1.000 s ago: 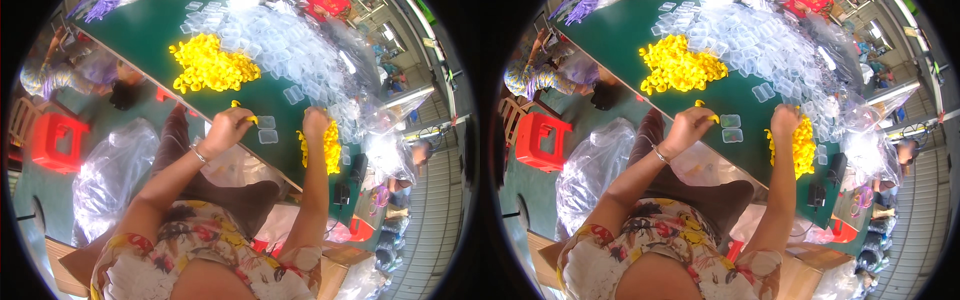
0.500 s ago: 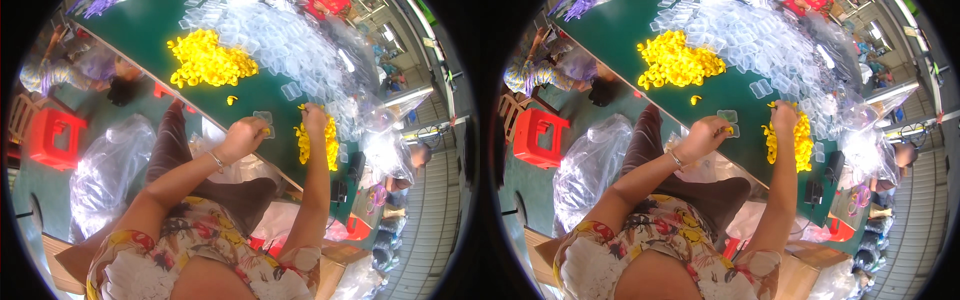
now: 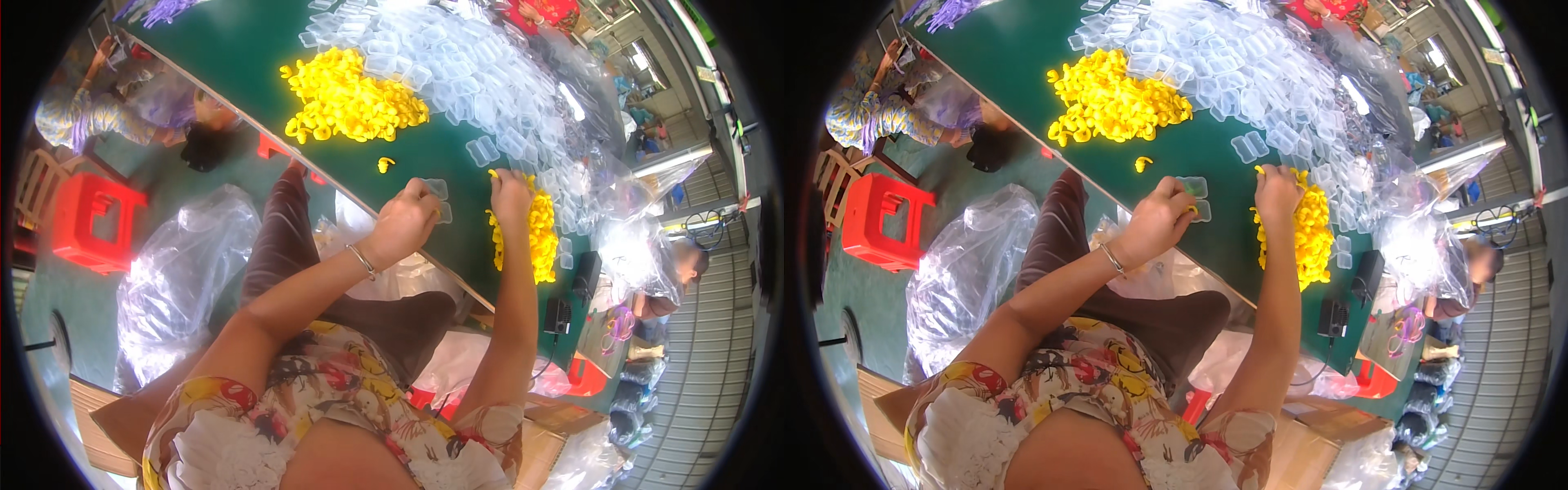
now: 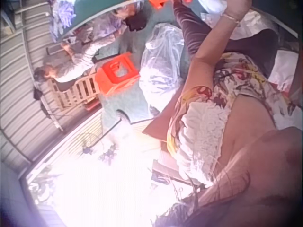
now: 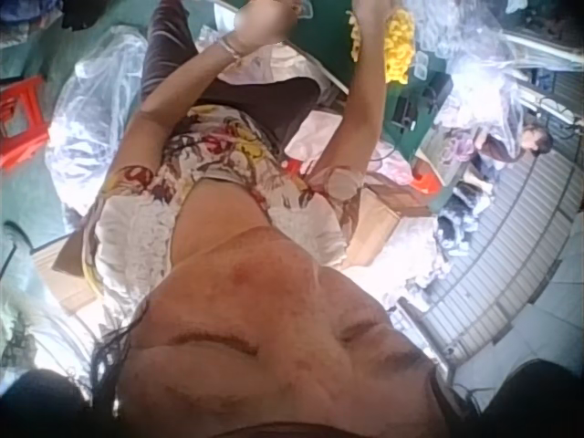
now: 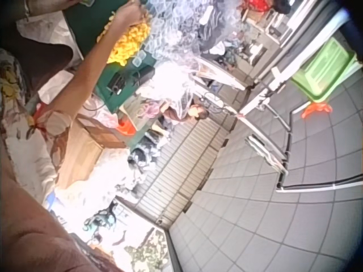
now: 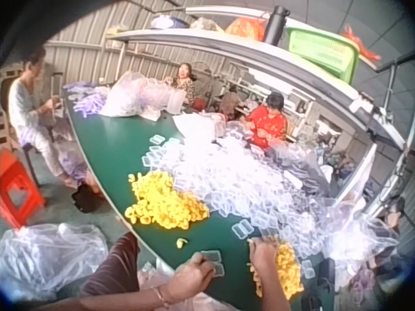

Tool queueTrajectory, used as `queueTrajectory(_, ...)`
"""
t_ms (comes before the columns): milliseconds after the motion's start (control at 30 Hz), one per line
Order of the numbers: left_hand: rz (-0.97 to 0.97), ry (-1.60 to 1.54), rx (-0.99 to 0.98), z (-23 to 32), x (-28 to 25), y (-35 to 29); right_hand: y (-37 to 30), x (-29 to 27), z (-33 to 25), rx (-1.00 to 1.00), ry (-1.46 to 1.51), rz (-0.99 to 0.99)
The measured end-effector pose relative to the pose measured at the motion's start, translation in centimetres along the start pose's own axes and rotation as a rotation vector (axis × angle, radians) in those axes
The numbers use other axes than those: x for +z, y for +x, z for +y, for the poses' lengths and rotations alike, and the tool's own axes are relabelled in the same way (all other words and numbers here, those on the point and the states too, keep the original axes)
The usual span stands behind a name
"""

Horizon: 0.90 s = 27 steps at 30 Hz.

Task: Packaging small yellow plastic components into clear individual containers at a factory workbench.

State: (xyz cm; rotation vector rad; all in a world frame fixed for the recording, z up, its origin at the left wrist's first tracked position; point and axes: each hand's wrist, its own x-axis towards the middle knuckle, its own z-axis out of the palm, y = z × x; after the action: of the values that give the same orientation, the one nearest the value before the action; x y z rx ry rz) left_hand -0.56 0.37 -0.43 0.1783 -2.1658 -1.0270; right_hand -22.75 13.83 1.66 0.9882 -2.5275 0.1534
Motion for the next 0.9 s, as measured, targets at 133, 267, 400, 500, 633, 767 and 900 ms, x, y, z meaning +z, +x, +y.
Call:
queueTrajectory(133,-0.011,0.154,0.046,0.3,-0.9,0.1,-2.1,-1.4,-1.1,-0.068,0.543,-0.059)
queueTrajectory(267,-0.057,0.271,0.098,-0.2,-0.8,0.0,-4.3,-5.7,-5.5,-0.087,0.937,-0.502)
queueTrajectory(400,-0.054,0.267,0.108,-0.5,-0.9,-0.2,-4.5,-6.4,-6.9,-0.114,0.865,-0.579)
queueTrajectory(500,-0.114,0.252,0.082,-0.5,-1.1,-0.3,-4.5,-6.4,-7.3,-0.133,0.711,-0.505)
queueTrajectory(633,-0.095,0.238,0.111,-0.6,-1.3,-0.5,-4.6,-4.9,-6.4,-0.177,0.812,-0.388)
queueTrajectory(767,-0.083,0.223,0.136,-0.7,-1.4,-0.6,-3.5,-3.7,-6.1,-0.213,0.838,-0.196)
queueTrajectory(900,-0.109,0.227,0.126,-0.8,-1.7,-0.6,-2.9,-3.1,-7.3,-0.276,0.775,-0.196)
